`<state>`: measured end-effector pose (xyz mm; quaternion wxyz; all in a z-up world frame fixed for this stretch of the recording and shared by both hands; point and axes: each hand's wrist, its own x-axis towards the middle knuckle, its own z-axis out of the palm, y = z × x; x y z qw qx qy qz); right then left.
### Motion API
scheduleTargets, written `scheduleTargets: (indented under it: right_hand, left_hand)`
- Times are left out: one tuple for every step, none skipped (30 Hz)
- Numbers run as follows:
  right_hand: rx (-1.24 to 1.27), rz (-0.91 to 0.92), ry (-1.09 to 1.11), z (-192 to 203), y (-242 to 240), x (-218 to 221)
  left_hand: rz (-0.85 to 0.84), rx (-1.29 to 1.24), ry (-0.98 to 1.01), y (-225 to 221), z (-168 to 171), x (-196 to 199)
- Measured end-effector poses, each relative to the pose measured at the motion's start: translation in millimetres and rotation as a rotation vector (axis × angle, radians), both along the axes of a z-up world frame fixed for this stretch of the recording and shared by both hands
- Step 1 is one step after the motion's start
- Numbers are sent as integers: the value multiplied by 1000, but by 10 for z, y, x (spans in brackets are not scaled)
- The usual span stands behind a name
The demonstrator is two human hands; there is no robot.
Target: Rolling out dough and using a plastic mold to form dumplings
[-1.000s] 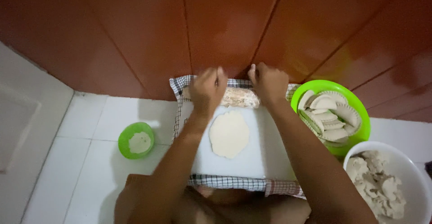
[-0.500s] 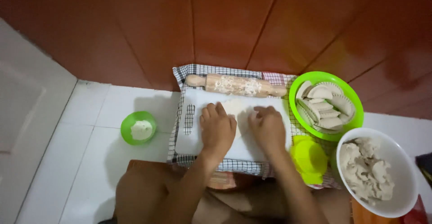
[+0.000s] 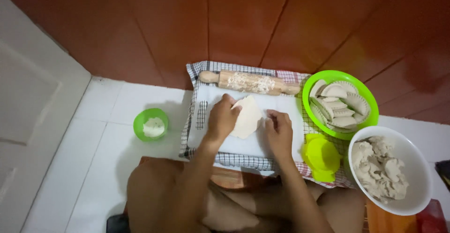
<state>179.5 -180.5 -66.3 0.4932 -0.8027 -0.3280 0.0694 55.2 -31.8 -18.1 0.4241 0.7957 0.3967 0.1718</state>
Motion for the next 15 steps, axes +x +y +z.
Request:
scheduleTargets:
  right_hand:
    - [10,-5,-1,21,2,-8]
    - [6,-1,17,40,-2,-17]
    - [2,4,35,53,-4,-28]
    - [5,-1,40,82,-12,-48]
    - [14,-17,76,108,-16,-73]
    - [25,-28,108,146,2,-73]
    - [30,-30,108,145,5,-93]
    - [55,-36,121,147,-4,-101]
    - [80,-42,135,147,-12,-109]
    - [80,-43,137,153,-19,-111]
    - [87,-48,141,158,-23,-114]
    - [100,-51,143,171,-1,-113]
    - [104,-51,143,152,-6,-107]
    - [143,-67,164,131,-12,-96]
    - [181,-82,185,111,-16,-85]
  left_hand:
    - [-5,10,-1,10,41,-42]
    - [12,-38,-61,21,83,-77]
    - [29,-86,-121,34,121,-112]
    - [24,-83,-116,-35,277,-149]
    - [26,-88,-164,-100,430,-189]
    - [31,-92,-216,-150,592,-213]
    - [29,-87,-216,-194,750,-263]
    - [36,36,-255,-248,907,-302]
    - [43,159,-294,-303,1061,-342]
    - [42,158,-292,-318,1055,-332]
    - [5,284,-317,-332,1048,-323]
    - [-32,414,-343,-326,1052,-313]
    - [-33,418,-343,-332,869,-268]
    - [-177,558,-269,-337,685,-220]
    - [-321,695,-191,-340,501,-171]
